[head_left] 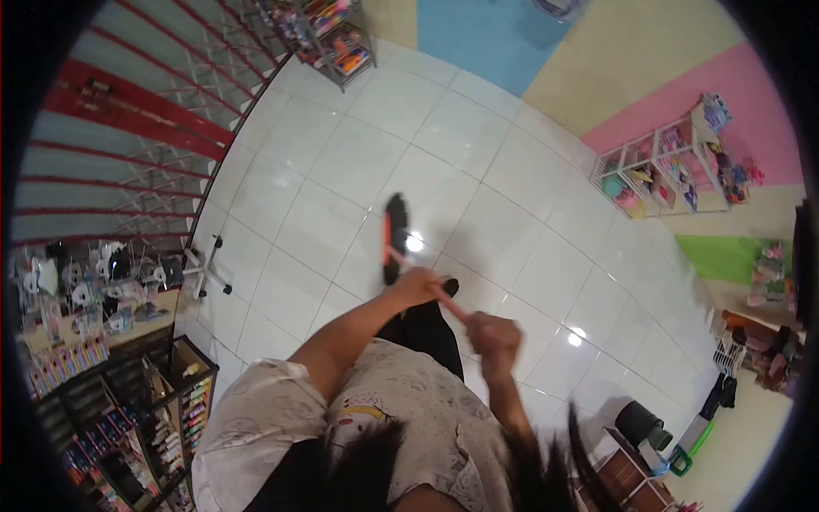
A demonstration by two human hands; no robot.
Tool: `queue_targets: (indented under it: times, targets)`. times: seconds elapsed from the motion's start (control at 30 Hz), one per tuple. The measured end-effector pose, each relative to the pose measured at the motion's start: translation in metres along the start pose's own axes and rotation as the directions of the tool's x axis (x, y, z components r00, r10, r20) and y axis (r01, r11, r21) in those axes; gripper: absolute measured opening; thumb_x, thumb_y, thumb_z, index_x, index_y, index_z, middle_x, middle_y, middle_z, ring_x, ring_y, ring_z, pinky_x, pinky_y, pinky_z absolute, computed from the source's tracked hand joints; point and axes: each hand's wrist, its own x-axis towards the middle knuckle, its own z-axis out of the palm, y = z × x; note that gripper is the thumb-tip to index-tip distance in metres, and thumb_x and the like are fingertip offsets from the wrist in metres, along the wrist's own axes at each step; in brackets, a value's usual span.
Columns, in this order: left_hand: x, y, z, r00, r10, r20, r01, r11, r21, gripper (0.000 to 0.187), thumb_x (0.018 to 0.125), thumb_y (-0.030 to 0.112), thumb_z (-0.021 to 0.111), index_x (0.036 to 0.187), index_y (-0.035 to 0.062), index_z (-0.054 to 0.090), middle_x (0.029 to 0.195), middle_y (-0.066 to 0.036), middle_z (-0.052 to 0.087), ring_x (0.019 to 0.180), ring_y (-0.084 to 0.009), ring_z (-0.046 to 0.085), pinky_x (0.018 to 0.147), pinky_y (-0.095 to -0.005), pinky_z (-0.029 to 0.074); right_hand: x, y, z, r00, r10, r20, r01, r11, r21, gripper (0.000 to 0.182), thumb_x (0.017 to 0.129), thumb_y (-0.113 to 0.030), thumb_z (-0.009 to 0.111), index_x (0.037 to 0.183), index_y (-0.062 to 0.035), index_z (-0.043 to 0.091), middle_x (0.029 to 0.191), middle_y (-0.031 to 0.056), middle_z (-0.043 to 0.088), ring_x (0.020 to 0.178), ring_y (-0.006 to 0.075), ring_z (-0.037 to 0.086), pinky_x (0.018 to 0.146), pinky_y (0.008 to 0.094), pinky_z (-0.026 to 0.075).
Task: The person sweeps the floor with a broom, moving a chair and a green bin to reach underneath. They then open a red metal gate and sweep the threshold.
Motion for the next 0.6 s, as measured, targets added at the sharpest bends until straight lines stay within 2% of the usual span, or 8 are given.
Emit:
queue_targets:
  times: [0.07, 0.17, 0.23, 0.37, 0.43, 0.5, 0.53, 0.6]
  targets:
    - [-0.028, -0.043, -0.017, 0.999, -0.044, -0.003, 0.044, 0.999, 0.002, 0.021, 0.070, 0.031, 0.066, 0.078, 0.0115, 0.068, 0.075, -0.015, 0.063, 0.074, -0.0323, 0.062, 0.065, -0.0414, 0.048, -0.007, 0.035, 0.006, 0.993, 0.096, 0.065, -0.100, 0.993, 0.059, 0.049, 0.093, -0.021, 0.045, 0.048, -0.0043, 0.037, 0.049, 0.0069, 0.043, 0.048, 0.0172, 0.043, 0.050, 0.0319, 0.036]
    - [-0.022, -0.056, -0.048, 0.942, -0.275, 0.194, 0.184, 0.904, 0.387, 0.026, 0.074, 0.035, 0.060, 0.080, 0.0120, 0.069, 0.080, -0.014, 0.065, 0.077, -0.0324, 0.063, 0.068, -0.0432, 0.047, -0.002, 0.059, -0.008, 0.942, 0.334, 0.033, -0.335, 0.932, 0.139, 0.048, 0.093, -0.019, 0.047, 0.048, -0.0037, 0.039, 0.054, 0.0088, 0.047, 0.054, 0.0174, 0.046, 0.051, 0.0317, 0.037]
    - [-0.003, -0.053, -0.054, 0.891, -0.388, 0.236, 0.220, 0.823, 0.524, 0.029, 0.074, 0.036, 0.058, 0.080, 0.0105, 0.070, 0.082, -0.014, 0.066, 0.078, -0.0324, 0.063, 0.071, -0.0442, 0.047, 0.007, 0.072, -0.040, 0.969, 0.247, -0.030, -0.235, 0.949, 0.209, 0.046, 0.093, -0.021, 0.046, 0.051, -0.0033, 0.041, 0.055, 0.0090, 0.048, 0.055, 0.0177, 0.047, 0.052, 0.0318, 0.037]
    - [0.071, 0.021, -0.043, 0.899, -0.361, 0.247, 0.185, 0.826, 0.533, 0.028, 0.072, 0.031, 0.060, 0.078, 0.0049, 0.068, 0.083, -0.019, 0.066, 0.083, -0.0326, 0.064, 0.074, -0.0444, 0.048, 0.035, 0.019, -0.119, 0.951, 0.150, -0.269, -0.088, 0.970, 0.227, 0.046, 0.095, -0.028, 0.039, 0.057, -0.0034, 0.044, 0.054, 0.0075, 0.046, 0.052, 0.0185, 0.044, 0.050, 0.0322, 0.036]
    - [0.112, 0.071, -0.018, 0.928, -0.229, 0.296, 0.087, 0.902, 0.424, 0.034, 0.073, 0.038, 0.059, 0.073, 0.0055, 0.068, 0.076, -0.020, 0.064, 0.078, -0.0363, 0.062, 0.072, -0.0453, 0.049, 0.046, -0.035, -0.156, 0.948, -0.107, -0.301, 0.143, 0.984, 0.103, 0.051, 0.097, -0.035, 0.035, 0.053, -0.0078, 0.034, 0.049, 0.0035, 0.037, 0.044, 0.0151, 0.032, 0.043, 0.0302, 0.029]
    - [0.142, 0.127, 0.009, 0.967, 0.077, 0.244, -0.114, 0.983, 0.140, 0.031, 0.076, 0.032, 0.057, 0.067, 0.0025, 0.063, 0.067, -0.020, 0.061, 0.069, -0.0387, 0.060, 0.065, -0.0465, 0.047, 0.040, -0.091, -0.182, 0.882, -0.150, -0.447, 0.236, 0.961, 0.144, 0.052, 0.098, -0.030, 0.030, 0.050, -0.0107, 0.028, 0.044, 0.0018, 0.031, 0.039, 0.0141, 0.028, 0.042, 0.0302, 0.027]
    - [0.159, 0.176, 0.009, 0.918, 0.030, 0.395, -0.098, 0.983, 0.152, 0.030, 0.077, 0.029, 0.057, 0.067, 0.0017, 0.061, 0.068, -0.020, 0.060, 0.069, -0.0384, 0.059, 0.065, -0.0458, 0.046, 0.036, -0.119, -0.185, 0.851, -0.207, -0.482, 0.309, 0.940, 0.144, 0.052, 0.098, -0.029, 0.028, 0.049, -0.0113, 0.027, 0.042, 0.0014, 0.029, 0.038, 0.0142, 0.028, 0.042, 0.0300, 0.028]
    - [0.182, 0.231, 0.027, 0.861, 0.231, 0.453, -0.261, 0.965, 0.005, 0.030, 0.078, 0.029, 0.058, 0.065, 0.0024, 0.060, 0.067, -0.019, 0.060, 0.069, -0.0377, 0.059, 0.065, -0.0450, 0.046, 0.030, -0.170, -0.173, 0.784, -0.336, -0.522, 0.362, 0.930, -0.055, 0.052, 0.098, -0.027, 0.031, 0.048, -0.0113, 0.027, 0.041, 0.0012, 0.029, 0.037, 0.0142, 0.029, 0.042, 0.0287, 0.028]
